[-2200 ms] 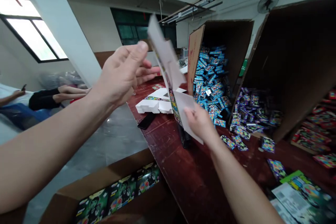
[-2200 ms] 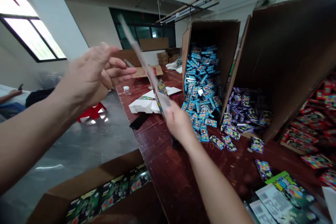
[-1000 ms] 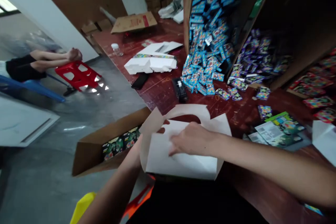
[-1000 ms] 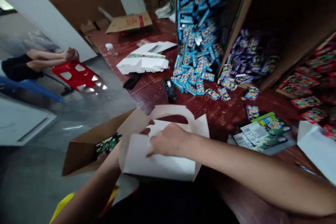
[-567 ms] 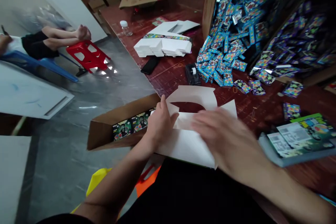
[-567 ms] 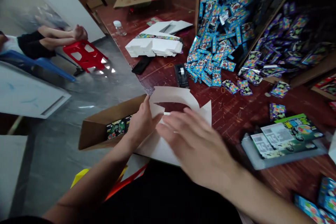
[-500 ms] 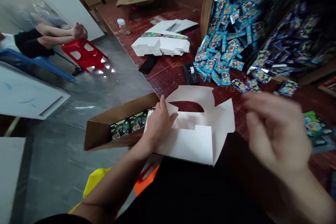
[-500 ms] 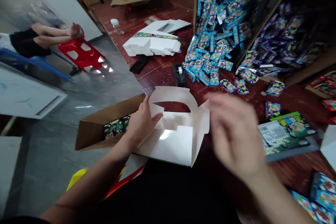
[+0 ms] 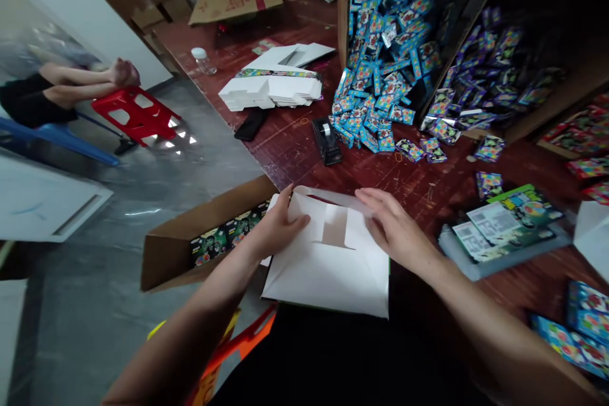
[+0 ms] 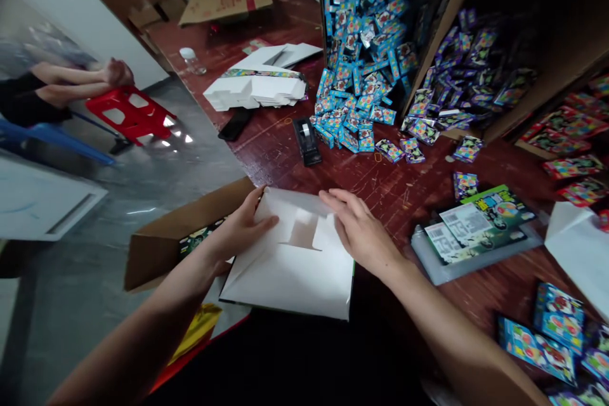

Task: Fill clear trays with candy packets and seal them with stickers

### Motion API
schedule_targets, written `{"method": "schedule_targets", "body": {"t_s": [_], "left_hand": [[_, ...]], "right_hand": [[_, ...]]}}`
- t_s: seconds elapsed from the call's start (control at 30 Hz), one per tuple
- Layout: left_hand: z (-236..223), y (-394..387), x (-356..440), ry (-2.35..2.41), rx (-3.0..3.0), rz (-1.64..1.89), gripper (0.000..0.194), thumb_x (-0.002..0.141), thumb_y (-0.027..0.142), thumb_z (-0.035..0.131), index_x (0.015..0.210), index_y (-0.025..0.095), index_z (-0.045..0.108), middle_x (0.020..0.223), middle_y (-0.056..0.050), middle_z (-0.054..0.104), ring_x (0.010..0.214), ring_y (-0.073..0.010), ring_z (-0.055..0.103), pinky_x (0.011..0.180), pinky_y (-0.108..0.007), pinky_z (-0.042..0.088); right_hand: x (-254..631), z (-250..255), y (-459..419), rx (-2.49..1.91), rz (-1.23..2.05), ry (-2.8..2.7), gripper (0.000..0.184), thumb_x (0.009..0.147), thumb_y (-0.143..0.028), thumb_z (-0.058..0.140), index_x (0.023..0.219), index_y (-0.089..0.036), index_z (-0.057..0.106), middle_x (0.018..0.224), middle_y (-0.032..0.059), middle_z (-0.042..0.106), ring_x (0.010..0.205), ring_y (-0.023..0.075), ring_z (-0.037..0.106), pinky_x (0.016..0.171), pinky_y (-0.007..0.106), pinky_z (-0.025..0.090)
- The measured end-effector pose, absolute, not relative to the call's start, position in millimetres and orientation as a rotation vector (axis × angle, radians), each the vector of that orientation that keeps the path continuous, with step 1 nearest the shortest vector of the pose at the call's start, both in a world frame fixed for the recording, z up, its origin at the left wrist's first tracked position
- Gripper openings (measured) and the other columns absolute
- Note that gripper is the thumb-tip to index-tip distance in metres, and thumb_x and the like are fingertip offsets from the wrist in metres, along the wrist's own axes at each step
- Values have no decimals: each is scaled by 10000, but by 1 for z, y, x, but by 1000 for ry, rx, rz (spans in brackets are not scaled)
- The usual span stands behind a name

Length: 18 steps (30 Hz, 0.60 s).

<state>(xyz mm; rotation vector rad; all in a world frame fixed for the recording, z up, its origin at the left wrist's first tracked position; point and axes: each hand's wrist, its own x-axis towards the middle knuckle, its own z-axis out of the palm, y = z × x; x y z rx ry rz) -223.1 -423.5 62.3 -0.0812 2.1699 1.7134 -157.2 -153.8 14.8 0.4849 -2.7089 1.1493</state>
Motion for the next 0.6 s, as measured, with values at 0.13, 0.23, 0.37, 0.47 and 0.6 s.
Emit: {"method": "schedule_targets", "body": {"t_s": [0.13,0.23,0.37,0.47,0.6], "left_hand": [[60,-423,-226,2211,-59,1585,927,683,185,800,1519,204,398,1314,-122,653,1157,-281,641,970,-349,522],[63,-432,-220,1919,-276,1758,804,723,209,766,1468,236,465,1284,-98,674,1007,-239,697,833,-306,562],[68,-452,-191,1605,-619,1866,485,764,273,730,1233,186,639,1107,-103,737,873,-220,723,698,-273,563],[68,-450,-166,1517,-661,1848,431,820,381,742,1194,188,650,1175,-122,723,927,-233,722,751,-308,581],[67,-437,-155,1628,-693,2034,589,677,179,857,1205,203,599,1145,-81,729,845,-187,712,745,-285,584]], "right_hand": [[-157,34,-142,814,962,-2922,532,914,-403,673,1429,-392,540,1670,49,238,1526,340,250,1153,567,382],[-163,44,-149,709,916,-3079,562,840,-627,690,1318,-337,630,1629,110,325,1443,382,398,1093,572,429],[-170,42,-173,407,669,-3119,426,920,-568,614,1236,-282,608,1422,113,543,1253,371,547,975,572,472],[-170,39,-187,336,528,-3036,399,899,-511,669,1202,-265,588,1329,114,565,1148,351,561,901,518,471],[-168,40,-192,191,445,-2983,382,889,-478,692,1170,-248,573,1301,126,557,1095,339,553,849,476,456]]}}
